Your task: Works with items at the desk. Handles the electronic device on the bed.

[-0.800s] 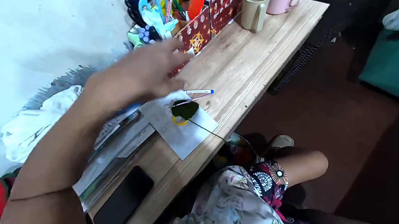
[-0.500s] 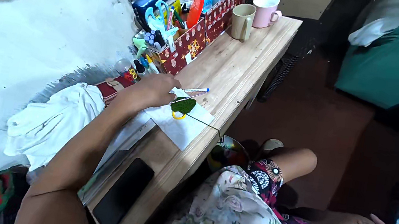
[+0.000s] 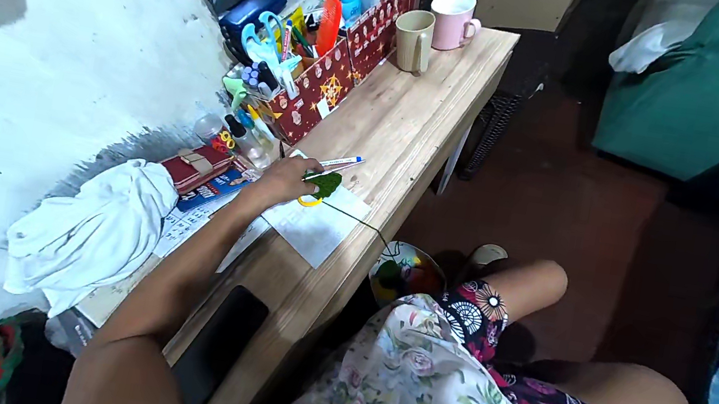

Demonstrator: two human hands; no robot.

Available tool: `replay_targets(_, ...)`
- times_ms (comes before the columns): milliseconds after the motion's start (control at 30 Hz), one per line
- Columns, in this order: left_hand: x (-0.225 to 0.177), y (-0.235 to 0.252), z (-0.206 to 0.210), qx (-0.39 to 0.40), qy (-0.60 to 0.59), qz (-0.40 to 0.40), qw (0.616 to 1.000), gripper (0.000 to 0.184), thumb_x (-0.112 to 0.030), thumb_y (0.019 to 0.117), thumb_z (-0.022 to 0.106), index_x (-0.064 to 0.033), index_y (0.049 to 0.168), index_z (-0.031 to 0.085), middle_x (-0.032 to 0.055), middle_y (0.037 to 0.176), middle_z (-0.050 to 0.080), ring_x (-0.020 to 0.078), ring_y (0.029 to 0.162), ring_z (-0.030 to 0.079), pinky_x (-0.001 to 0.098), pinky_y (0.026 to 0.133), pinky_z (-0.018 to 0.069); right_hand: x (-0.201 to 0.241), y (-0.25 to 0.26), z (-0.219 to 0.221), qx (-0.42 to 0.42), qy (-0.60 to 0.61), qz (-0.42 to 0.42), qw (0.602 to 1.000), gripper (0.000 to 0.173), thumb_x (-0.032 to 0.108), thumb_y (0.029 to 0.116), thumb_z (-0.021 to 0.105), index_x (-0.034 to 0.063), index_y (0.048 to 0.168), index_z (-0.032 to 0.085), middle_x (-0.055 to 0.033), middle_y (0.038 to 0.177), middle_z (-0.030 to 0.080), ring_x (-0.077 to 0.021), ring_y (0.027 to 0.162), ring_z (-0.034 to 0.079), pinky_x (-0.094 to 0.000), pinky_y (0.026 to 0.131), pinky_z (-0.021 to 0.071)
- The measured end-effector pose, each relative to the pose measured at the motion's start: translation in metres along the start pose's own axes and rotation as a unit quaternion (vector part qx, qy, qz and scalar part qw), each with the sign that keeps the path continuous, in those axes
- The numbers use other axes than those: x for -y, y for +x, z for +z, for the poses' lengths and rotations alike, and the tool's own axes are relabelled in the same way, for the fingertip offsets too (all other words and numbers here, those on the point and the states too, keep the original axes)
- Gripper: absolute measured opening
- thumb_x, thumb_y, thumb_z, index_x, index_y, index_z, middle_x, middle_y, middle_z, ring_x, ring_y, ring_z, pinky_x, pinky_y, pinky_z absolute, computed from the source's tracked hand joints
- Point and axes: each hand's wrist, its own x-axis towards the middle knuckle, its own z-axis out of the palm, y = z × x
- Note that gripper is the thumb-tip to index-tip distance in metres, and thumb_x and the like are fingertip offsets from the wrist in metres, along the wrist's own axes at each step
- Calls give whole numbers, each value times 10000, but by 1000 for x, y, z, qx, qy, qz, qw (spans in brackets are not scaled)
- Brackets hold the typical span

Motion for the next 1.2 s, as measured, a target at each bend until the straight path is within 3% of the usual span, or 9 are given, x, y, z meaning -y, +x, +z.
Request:
replay_targets(167,5,-3,10,-59,-44,23,997,296,-65,1008,589,-25,1287,681,240,1221,653,401,1147,626,585,1010,456,13,7,29,31,3,-23,999,389,96,1036,447,-68,1388,461,29,975,700,-10,737,668,-212,692,575)
replay_targets(267,3,-6,5,-91,-63,33,993,287,-52,1035,523,5,1262,687,251,1184,657,404,1122,628,584,994,456,35,14,57,81,-81,-75,991,431,116,1030,489,-119,1390,460,-106,1082,666,-43,824,662,-235,758,570)
replay_targets(333,-12,-14,-5,-94,-59,40,993,286,-53,1050,496,28,1256,677,259,1184,649,414,1124,622,586,997,452,60,17,83,103,-165,-159,968,454,131,1024,515,-132,1393,498,-276,1238,626,-224,1038,653,-371,900,546)
replay_targets(467,-83,-50,-7,-76,63,148,984,242,-52,986,611,0,1203,704,230,1132,652,392,1009,666,576,860,544,134,5,156,79,-313,-443,836,539,325,1030,492,-69,1391,563,-358,1349,566,-555,1273,519,-669,1075,380)
replay_targets(600,-161,-82,14,81,93,264,957,313,-79,992,593,24,1284,640,237,1240,615,402,1106,635,534,876,541,183,-36,232,179,-268,-577,750,662,448,1025,515,-52,1458,483,-323,1378,568,-493,1295,538,-690,1098,333)
replay_targets(733,-184,-86,32,103,35,359,927,208,-50,997,556,84,1125,651,254,1134,613,408,1030,640,489,849,536,176,-74,274,276,-210,-550,760,738,125,826,632,-92,1497,416,-196,1156,714,-300,923,723,-500,831,572)
replay_targets(833,-181,-82,39,138,-1,351,926,268,-89,1050,497,73,1196,653,252,1146,616,395,1061,633,484,904,515,159,-79,279,301,-159,-474,812,711,43,833,553,-76,1517,402,-134,966,731,-193,689,691,-370,595,573)
replay_targets(1033,-121,-82,17,78,-35,308,947,629,-61,879,739,-57,1472,528,211,1455,530,376,1297,553,534,1036,476,154,-65,259,375,-163,-365,836,652,22,827,460,51,1472,549,-98,1356,668,-174,1147,682,-423,944,555)
replay_targets(1200,-30,-101,19,38,213,90,972,938,33,708,824,-123,1549,441,296,1569,366,542,1430,339,742,1012,357,135,-31,225,348,-110,-260,894,619,25,829,417,-1,1432,554,-113,1372,634,-63,1152,641,-276,953,545)
